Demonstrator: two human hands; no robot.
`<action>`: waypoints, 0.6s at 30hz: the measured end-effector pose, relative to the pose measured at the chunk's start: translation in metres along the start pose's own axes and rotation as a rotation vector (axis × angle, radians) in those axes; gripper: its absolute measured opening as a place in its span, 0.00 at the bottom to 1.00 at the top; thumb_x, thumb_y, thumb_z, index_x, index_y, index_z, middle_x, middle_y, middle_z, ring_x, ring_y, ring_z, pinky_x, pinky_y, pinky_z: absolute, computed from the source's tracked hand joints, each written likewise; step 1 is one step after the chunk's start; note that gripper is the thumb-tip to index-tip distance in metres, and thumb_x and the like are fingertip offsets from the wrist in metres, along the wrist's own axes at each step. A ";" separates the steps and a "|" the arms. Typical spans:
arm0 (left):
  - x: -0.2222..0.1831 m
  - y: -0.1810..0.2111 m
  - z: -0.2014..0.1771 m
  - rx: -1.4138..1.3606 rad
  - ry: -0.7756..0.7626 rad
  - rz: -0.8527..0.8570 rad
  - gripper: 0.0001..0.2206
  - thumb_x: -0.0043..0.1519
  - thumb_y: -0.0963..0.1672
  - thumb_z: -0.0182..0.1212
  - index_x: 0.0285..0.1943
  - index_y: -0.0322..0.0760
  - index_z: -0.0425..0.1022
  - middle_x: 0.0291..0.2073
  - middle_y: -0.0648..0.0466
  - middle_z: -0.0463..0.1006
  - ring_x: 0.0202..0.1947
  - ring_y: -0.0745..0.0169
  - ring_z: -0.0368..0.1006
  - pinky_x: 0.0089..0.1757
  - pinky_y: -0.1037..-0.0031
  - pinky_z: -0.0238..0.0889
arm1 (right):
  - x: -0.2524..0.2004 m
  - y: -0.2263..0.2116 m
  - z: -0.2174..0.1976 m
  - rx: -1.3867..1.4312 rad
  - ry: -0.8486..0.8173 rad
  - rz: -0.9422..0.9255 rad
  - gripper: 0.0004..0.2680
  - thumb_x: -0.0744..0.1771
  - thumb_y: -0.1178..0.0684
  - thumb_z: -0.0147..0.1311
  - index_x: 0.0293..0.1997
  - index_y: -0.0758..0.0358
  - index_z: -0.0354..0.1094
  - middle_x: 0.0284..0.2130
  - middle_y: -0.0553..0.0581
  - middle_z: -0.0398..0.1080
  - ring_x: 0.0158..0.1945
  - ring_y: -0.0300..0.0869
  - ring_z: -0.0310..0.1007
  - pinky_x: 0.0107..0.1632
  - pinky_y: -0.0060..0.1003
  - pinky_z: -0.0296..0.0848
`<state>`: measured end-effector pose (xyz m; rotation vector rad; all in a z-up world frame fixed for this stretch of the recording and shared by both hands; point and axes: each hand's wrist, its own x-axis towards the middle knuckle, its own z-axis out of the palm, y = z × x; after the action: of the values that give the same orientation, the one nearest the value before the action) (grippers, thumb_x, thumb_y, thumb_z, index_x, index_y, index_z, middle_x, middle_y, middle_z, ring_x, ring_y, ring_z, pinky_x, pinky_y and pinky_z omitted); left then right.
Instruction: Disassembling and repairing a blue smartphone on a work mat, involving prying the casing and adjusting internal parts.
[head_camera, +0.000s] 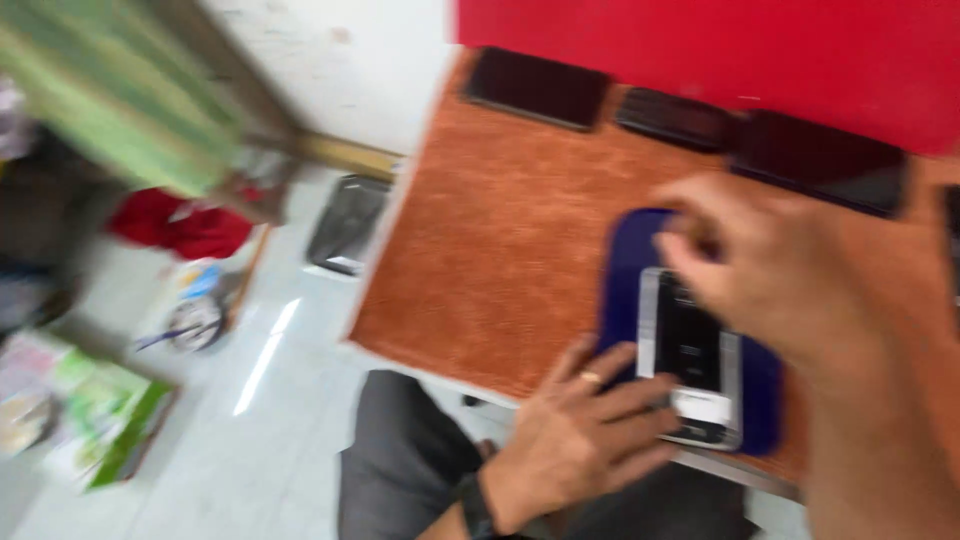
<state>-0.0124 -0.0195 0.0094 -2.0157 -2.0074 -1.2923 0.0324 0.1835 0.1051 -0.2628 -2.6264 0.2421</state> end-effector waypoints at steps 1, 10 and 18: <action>0.003 0.001 0.000 -0.034 -0.004 0.021 0.09 0.63 0.47 0.65 0.48 0.42 0.80 0.57 0.58 0.76 0.64 0.46 0.67 0.66 0.48 0.53 | 0.001 0.000 -0.002 -0.031 -0.006 0.025 0.12 0.62 0.66 0.61 0.48 0.67 0.71 0.23 0.57 0.70 0.18 0.43 0.63 0.23 0.39 0.61; 0.012 0.004 0.010 0.007 0.031 -0.010 0.08 0.57 0.47 0.70 0.42 0.42 0.83 0.53 0.59 0.80 0.61 0.47 0.70 0.62 0.49 0.55 | 0.005 0.007 -0.005 -0.083 0.090 -0.041 0.09 0.62 0.59 0.66 0.40 0.62 0.68 0.17 0.50 0.71 0.16 0.42 0.69 0.19 0.36 0.60; 0.010 0.004 0.004 0.006 -0.029 0.009 0.10 0.60 0.47 0.67 0.47 0.42 0.82 0.56 0.57 0.77 0.63 0.45 0.66 0.64 0.46 0.52 | 0.002 0.011 0.000 -0.049 -0.064 -0.037 0.11 0.64 0.57 0.64 0.48 0.59 0.67 0.16 0.50 0.67 0.12 0.38 0.64 0.13 0.35 0.56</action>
<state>-0.0083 -0.0100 0.0138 -2.0502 -2.0096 -1.2618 0.0323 0.1946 0.1038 -0.2257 -2.7007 0.1766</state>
